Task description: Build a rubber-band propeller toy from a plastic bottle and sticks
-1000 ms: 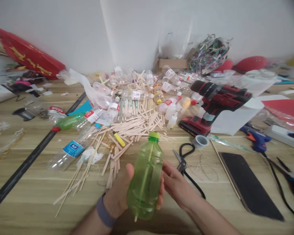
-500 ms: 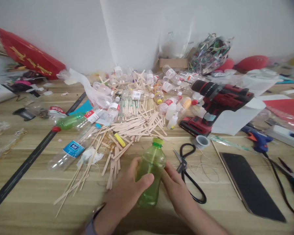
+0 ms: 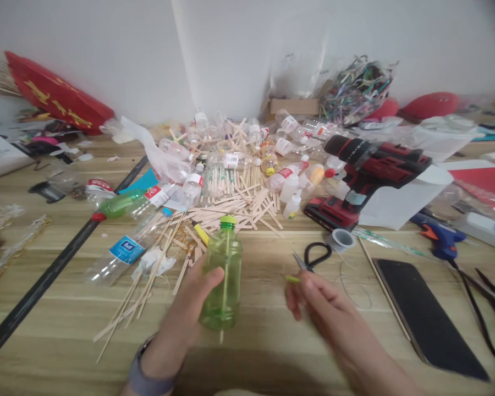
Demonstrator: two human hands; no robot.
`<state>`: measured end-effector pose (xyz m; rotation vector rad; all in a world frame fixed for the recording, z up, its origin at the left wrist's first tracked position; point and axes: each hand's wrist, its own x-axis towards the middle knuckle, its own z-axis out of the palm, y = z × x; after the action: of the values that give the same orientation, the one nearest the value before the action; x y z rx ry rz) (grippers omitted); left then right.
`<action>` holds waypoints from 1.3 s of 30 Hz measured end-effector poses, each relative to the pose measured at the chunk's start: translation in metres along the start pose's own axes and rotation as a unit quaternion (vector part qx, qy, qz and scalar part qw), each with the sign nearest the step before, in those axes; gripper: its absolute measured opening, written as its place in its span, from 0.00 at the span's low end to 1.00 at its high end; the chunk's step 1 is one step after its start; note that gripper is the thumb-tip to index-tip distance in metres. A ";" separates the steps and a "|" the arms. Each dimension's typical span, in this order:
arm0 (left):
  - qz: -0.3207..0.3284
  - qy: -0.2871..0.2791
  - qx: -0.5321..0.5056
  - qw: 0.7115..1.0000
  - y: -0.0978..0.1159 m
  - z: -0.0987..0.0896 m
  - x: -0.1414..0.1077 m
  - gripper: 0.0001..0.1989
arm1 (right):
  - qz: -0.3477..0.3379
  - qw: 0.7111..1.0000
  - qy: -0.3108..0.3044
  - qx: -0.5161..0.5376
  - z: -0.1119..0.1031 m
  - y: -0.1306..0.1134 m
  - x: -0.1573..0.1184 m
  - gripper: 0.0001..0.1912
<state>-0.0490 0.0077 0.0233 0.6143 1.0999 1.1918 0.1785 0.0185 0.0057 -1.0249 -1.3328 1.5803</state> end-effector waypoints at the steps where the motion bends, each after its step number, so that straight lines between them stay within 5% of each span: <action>1: -0.027 -0.006 -0.026 0.999 0.002 -0.003 0.000 0.21 | 0.005 1.000 0.013 0.017 -0.008 -0.001 -0.003 0.26; 7: -0.073 0.070 -0.093 0.991 0.016 -0.019 -0.002 0.22 | 0.043 0.980 0.150 0.122 -0.056 -0.012 -0.017 0.26; 12: -0.036 0.112 -0.127 0.985 0.027 -0.032 -0.002 0.14 | -0.065 0.911 0.315 0.259 -0.084 -0.035 -0.024 0.25; 15: -0.030 0.123 -0.145 0.981 0.029 -0.034 -0.002 0.14 | -0.110 0.880 0.359 0.291 -0.086 -0.043 -0.020 0.24; 23: -0.053 0.012 -0.133 0.990 0.017 -0.014 0.002 0.20 | -0.040 0.960 0.183 0.209 -0.022 -0.021 0.010 0.27; 30: -0.087 -0.034 -0.107 0.990 0.002 0.003 0.003 0.22 | 0.021 0.989 0.036 0.142 0.033 -0.017 0.027 0.29; 35: -0.071 -0.054 -0.062 0.994 -0.008 0.007 0.000 0.21 | 0.061 0.991 -0.007 0.121 0.044 -0.017 0.033 0.30; 39: -0.051 -0.066 -0.055 0.995 -0.009 0.006 -0.001 0.22 | 0.067 0.991 -0.001 0.120 0.034 -0.015 0.031 0.30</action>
<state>-0.0393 0.0047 0.0182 0.5372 0.9374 1.0994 0.1370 0.0374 0.0215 -0.9789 -1.0620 1.7929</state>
